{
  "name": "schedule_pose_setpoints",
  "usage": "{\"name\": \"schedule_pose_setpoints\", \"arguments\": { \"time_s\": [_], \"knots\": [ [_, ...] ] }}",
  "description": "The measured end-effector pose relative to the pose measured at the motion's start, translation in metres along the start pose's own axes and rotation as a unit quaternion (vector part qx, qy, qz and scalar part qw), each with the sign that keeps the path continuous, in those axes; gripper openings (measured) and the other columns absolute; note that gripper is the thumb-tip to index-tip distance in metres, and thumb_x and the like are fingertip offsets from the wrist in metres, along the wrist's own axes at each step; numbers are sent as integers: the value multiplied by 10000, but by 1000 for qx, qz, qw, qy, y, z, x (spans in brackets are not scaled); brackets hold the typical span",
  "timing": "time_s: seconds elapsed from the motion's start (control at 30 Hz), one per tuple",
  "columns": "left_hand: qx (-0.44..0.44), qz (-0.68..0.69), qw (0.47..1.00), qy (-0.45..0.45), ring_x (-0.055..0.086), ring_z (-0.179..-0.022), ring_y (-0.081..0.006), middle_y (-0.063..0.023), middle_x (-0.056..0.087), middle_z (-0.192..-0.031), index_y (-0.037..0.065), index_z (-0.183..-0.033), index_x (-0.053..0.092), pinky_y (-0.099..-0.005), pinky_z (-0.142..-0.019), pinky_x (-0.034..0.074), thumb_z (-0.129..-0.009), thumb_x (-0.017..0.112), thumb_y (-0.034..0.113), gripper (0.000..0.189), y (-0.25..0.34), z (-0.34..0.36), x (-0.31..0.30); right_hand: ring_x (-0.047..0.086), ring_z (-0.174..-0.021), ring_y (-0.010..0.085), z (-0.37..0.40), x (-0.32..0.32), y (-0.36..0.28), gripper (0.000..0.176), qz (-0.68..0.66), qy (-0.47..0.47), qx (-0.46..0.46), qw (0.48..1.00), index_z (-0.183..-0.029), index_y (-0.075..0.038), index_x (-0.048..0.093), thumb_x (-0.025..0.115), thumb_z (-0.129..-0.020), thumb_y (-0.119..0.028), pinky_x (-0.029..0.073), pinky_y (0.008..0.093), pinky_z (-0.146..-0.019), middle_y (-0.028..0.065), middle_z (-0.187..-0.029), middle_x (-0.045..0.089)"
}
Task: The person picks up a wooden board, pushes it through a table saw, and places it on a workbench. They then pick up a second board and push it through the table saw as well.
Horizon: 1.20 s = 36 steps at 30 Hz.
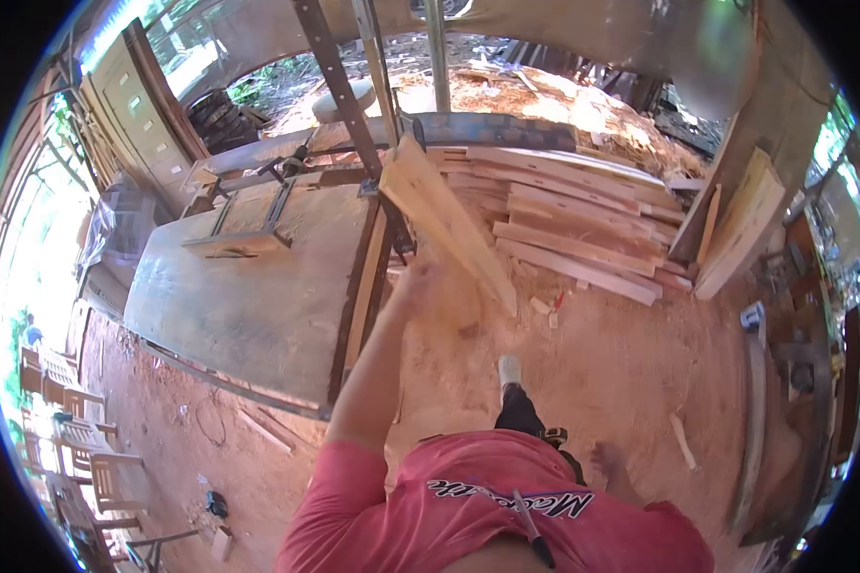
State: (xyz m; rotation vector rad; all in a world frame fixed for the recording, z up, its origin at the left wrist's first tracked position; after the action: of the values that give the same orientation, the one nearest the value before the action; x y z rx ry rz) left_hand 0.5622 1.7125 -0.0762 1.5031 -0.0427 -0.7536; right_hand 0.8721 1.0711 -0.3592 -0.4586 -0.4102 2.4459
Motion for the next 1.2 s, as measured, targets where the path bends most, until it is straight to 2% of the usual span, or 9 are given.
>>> {"name": "schedule_pose_setpoints", "arguments": {
  "time_s": [0.13, 0.23, 0.4, 0.53, 0.7, 0.77, 0.97, 1.07, 1.2],
  "knots": [
    [21, 2, 993, 118, 710, -889, -271, -186, 721, -863, -33, -1005, 709, -384, -763, 541, -946, 617, 353, 402, 64, -121, -42, 518, -661, 189, -44, -26, -25, 174, -100, -51, 75, 991, -946, -159, 562, 589, -931, -330, 444, 367, -610, 9, -771, 538],
    [109, -228, 932, 258, 581, -1235, -357, -288, 631, -1256, -31, -1073, 720, -472, -965, 491, -891, 641, 371, 449, 82, -199, -65, 531, -644, 189, -39, -38, -116, 179, -127, -40, 21, 991, -942, -138, 555, 572, -944, -316, 434, 345, -577, 24, -799, 548],
    [-92, -310, 905, 275, 281, -1425, -458, -235, 208, -1606, -30, -1138, 704, -570, -1126, 302, -769, 733, 394, 563, 55, -218, -51, 572, -661, 185, -75, -65, -251, 223, -59, 61, -43, 995, -992, -100, 561, 541, -954, -319, 439, 354, -540, 66, -897, 589],
    [-132, -309, 888, 314, 389, -1332, -413, -212, 407, -1451, -38, -1160, 681, -546, -1097, 335, -753, 751, 388, 593, 89, -161, -41, 581, -675, 173, -123, -53, -328, 256, -20, 39, -71, 997, -1027, -88, 571, 544, -953, -332, 448, 346, -538, 62, -915, 603],
    [120, -238, 825, 498, 555, -1121, -300, -122, 583, -1195, -38, -981, 633, -397, -891, 487, -737, 837, 145, 366, 105, -72, -33, 595, -674, 154, -127, 81, -473, 204, 161, -40, -173, 971, -1046, -88, 601, 573, -918, -245, 472, 335, -569, 41, -855, 620],
    [-6, 208, 857, 471, 626, -931, -179, -59, 656, -1009, -29, -961, 643, -307, -784, 508, -778, 836, 87, 290, 36, -57, -9, 621, -762, 173, -116, 165, -514, 274, 179, -162, -205, 949, -1121, -72, 590, 625, -898, -227, 507, 351, -628, 78, -957, 644],
    [1, 352, 788, 505, 635, -824, -94, -10, 693, -913, 14, -968, 667, -256, -722, 522, -796, 842, 65, 251, 2, 8, 28, 637, -1038, 176, 1, 378, -596, 720, 188, -316, -492, 789, -1460, -17, 445, 773, -821, -68, 501, 328, -937, 55, -1084, 672],
    [9, 295, 835, 464, 637, -881, -81, -30, 702, -940, 1, -976, 666, -269, -746, 540, -756, 863, 54, 300, 89, 20, -11, 618, -1086, 163, 100, 413, -589, 645, 317, -327, -637, 622, -1386, -5, 519, 786, -800, -21, 491, 322, -961, 55, -1099, 668],
    [143, 262, 840, 454, 638, -896, -87, -44, 701, -940, -24, -1025, 638, -288, -747, 544, -742, 874, 104, 390, 219, 30, -92, 612, -1069, 155, 151, 439, -574, 443, 172, -528, -512, 656, -1239, -9, 617, 778, -831, -68, 498, 321, -938, 47, -1118, 663]
  ]
}}
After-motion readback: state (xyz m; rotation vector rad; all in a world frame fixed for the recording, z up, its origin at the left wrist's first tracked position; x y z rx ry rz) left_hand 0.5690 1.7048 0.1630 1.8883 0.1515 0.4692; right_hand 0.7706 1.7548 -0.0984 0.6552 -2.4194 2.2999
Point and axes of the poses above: each hand's wrist, its own z-axis away from the middle knuckle, its own x-axis out of the palm, y = z × x, the point moved 10 cm from there along -z, towards the middle knuckle
